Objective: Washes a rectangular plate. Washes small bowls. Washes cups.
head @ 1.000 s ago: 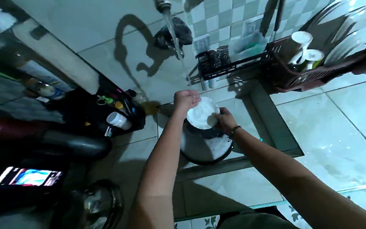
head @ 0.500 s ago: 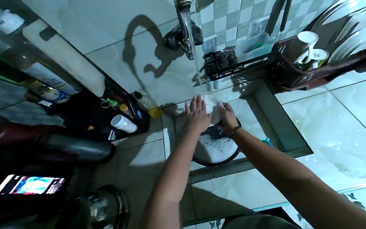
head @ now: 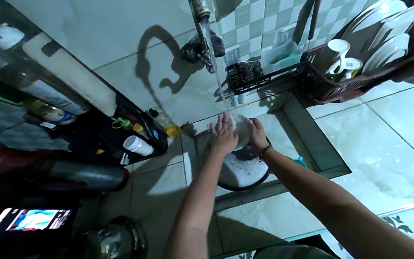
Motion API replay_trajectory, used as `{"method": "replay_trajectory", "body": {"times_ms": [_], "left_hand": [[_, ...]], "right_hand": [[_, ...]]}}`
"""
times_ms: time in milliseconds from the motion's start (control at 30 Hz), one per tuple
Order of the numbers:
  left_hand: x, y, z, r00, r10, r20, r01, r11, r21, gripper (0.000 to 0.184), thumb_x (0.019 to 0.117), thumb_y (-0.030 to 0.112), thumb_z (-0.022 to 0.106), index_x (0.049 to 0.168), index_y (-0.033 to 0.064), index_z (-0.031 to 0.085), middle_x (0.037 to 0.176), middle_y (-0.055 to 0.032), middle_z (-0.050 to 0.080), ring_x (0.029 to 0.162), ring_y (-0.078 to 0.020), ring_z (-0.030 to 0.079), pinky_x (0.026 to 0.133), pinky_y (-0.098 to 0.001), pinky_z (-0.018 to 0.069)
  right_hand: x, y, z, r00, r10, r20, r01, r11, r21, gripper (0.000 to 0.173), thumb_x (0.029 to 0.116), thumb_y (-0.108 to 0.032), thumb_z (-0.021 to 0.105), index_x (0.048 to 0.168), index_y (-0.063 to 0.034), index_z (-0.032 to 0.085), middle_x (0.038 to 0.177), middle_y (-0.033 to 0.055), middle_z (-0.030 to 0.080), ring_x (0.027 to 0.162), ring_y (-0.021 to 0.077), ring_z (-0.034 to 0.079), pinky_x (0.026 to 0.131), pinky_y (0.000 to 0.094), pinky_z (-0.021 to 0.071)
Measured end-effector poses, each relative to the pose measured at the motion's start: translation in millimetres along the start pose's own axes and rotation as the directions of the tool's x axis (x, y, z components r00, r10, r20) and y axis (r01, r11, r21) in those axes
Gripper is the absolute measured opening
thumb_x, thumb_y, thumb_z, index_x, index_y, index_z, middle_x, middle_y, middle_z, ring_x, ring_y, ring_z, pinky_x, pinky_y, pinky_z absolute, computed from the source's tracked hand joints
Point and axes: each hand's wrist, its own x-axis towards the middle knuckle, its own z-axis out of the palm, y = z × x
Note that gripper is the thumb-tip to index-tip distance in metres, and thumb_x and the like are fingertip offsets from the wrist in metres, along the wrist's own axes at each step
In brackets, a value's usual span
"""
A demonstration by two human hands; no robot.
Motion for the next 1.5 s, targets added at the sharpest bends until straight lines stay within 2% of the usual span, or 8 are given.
{"method": "replay_trajectory", "body": {"times_ms": [167,233,400,567,733,833,1100,1500], "left_hand": [[-21.5,20.8,-0.8,0.936,0.351,0.027,-0.341,0.923,-0.177,0.046,0.1093,0.026,0.039,0.145,0.0012,0.054,0.162,-0.0121,0.040,0.157,-0.0269,0.023,0.128,-0.0524,0.0122],[-31.8,1.5,-1.7,0.901,0.434,0.002,-0.430,0.892,-0.138,0.045,0.1094,0.026,0.038,0.141,0.0044,0.061,0.159,-0.0092,0.046,0.154,-0.0241,0.031,0.127,-0.0504,0.0172],[-14.1,-21.4,-3.1,0.997,0.075,-0.005,-0.074,0.993,0.095,0.072,0.1086,0.048,0.040,0.163,0.0044,0.022,0.172,-0.0116,0.013,0.160,-0.0295,0.005,0.124,-0.0650,-0.0020],[-2.4,25.7,2.2,0.984,0.172,0.052,-0.168,0.983,-0.071,0.065,0.1089,0.029,0.040,0.164,0.0037,0.018,0.173,-0.0113,0.007,0.160,-0.0292,0.002,0.127,-0.0574,0.0029],[-18.1,16.1,-15.5,0.900,0.434,0.024,-0.431,0.899,-0.075,0.032,0.1021,0.007,0.057,0.132,0.0062,0.068,0.143,-0.0136,0.062,0.139,-0.0303,0.053,0.116,-0.0509,0.0405],[-8.3,6.7,-27.2,0.958,0.244,-0.150,-0.282,0.894,-0.347,0.027,0.1047,0.010,0.055,0.125,0.0031,0.072,0.121,-0.0157,0.073,0.114,-0.0303,0.070,0.102,-0.0522,0.0535],[18.3,3.3,-39.9,0.882,-0.471,-0.023,-0.001,0.047,-0.999,0.032,0.1006,0.016,0.066,0.125,-0.0039,0.065,0.118,-0.0186,0.068,0.107,-0.0235,0.067,0.096,-0.0441,0.0557],[-9.4,-32.2,16.3,0.694,-0.669,0.268,-0.032,-0.400,-0.916,0.065,0.1086,0.058,0.028,0.153,0.0122,0.041,0.149,-0.0150,0.052,0.133,-0.0310,0.053,0.106,-0.0538,0.0475]], "right_hand": [[10.5,2.1,-7.4,0.998,-0.012,-0.060,0.015,0.998,0.054,0.044,0.1118,-0.042,0.033,0.130,-0.0107,0.057,0.098,0.0088,0.065,0.079,0.0153,0.063,0.070,0.0372,0.0542],[12.5,3.0,-22.9,0.998,0.010,-0.067,-0.005,0.998,0.067,0.045,0.1122,-0.041,0.032,0.134,-0.0091,0.055,0.112,0.0130,0.064,0.095,0.0200,0.063,0.081,0.0431,0.0540],[-5.1,5.2,-17.3,0.999,0.052,0.000,-0.052,0.999,0.009,0.049,0.1116,-0.045,0.031,0.142,-0.0118,0.050,0.134,0.0183,0.059,0.113,0.0299,0.061,0.091,0.0518,0.0518],[-6.1,-4.3,0.8,0.994,0.095,0.060,-0.099,0.993,0.062,0.048,0.1114,-0.047,0.031,0.135,-0.0131,0.055,0.106,0.0118,0.063,0.086,0.0186,0.061,0.076,0.0396,0.0521],[17.0,-8.1,-24.3,0.957,0.290,-0.011,-0.282,0.936,0.213,0.042,0.1108,-0.039,0.038,0.134,-0.0083,0.054,0.110,0.0110,0.062,0.089,0.0191,0.061,0.077,0.0410,0.0531],[23.3,-25.7,-24.5,0.898,0.439,0.032,-0.423,0.838,0.344,0.056,0.1077,-0.056,0.034,0.127,-0.0081,0.055,0.089,0.0081,0.067,0.066,0.0159,0.063,0.058,0.0331,0.0552],[7.6,-9.9,-17.7,0.950,0.244,0.192,-0.293,0.910,0.294,0.071,0.0992,-0.051,0.062,0.156,-0.0234,0.029,0.129,0.0156,0.061,0.104,0.0288,0.066,0.084,0.0470,0.0579],[30.7,-61.0,28.6,0.937,-0.141,0.320,0.152,0.988,-0.009,0.051,0.0844,0.000,0.078,0.130,0.0026,0.057,0.113,0.0198,0.066,0.099,0.0249,0.067,0.088,0.0440,0.0576]]}}
